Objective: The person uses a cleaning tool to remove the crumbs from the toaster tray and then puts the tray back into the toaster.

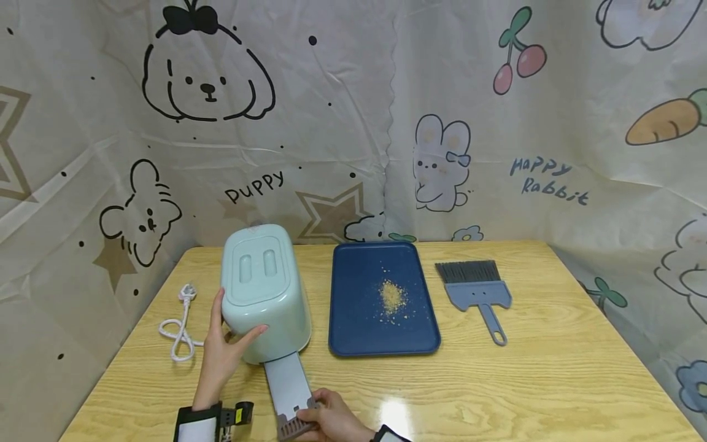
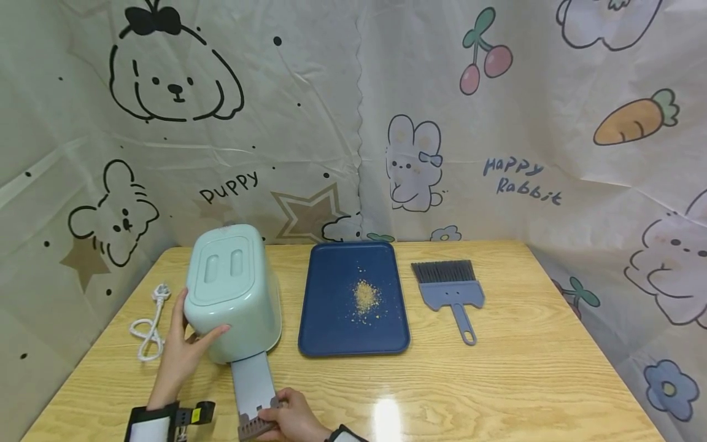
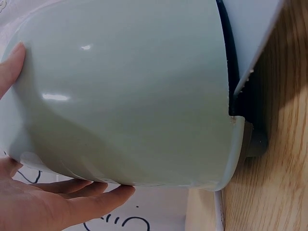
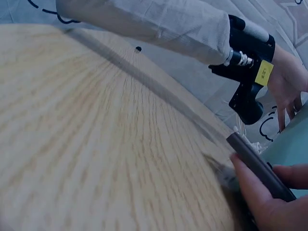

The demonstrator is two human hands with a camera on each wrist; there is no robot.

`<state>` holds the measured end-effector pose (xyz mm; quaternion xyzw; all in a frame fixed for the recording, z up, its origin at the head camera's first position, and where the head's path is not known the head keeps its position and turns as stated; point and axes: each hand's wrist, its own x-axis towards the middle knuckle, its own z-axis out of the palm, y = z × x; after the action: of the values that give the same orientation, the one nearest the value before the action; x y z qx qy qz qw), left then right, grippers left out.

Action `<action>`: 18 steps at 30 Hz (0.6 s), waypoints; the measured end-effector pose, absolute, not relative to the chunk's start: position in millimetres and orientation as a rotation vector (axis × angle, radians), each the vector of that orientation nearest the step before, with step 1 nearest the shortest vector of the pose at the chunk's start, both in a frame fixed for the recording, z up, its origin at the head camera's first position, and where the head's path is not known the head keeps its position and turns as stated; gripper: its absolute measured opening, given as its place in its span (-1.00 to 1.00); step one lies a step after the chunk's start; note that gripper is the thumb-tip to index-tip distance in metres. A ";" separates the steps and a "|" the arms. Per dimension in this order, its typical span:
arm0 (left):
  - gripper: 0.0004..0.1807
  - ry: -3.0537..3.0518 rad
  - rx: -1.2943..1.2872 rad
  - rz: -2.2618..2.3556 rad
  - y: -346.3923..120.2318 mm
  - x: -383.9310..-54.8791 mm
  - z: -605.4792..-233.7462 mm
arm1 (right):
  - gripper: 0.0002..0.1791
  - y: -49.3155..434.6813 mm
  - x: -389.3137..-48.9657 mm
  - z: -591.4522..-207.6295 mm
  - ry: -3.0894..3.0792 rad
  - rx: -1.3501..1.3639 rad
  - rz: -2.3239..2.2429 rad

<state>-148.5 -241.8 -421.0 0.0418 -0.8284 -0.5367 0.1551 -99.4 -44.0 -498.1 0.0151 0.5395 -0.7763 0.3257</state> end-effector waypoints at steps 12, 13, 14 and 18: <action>0.12 -2.384 0.132 -1.549 -240.2 -148.7 -419.2 | -0.78 -36.6 -107.2 -490.9 1.306 -0.052 -1.880; 0.12 -2.384 0.135 -1.550 -240.0 -148.6 -419.0 | -0.76 -36.6 -107.4 -491.3 1.306 -0.063 -1.880; 0.12 -2.382 0.135 -1.549 -240.1 -148.5 -419.1 | -0.75 -36.9 -107.4 -491.4 1.305 -0.074 -1.882; 0.12 -2.374 0.146 -1.553 -240.5 -148.2 -420.0 | -0.75 -38.2 -107.6 -491.3 1.312 -0.086 -1.877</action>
<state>-148.2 -240.5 -420.0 0.0510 -0.8262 -0.5406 0.1498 -107.6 -38.2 -491.3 -0.0344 0.5214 -0.7463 0.4123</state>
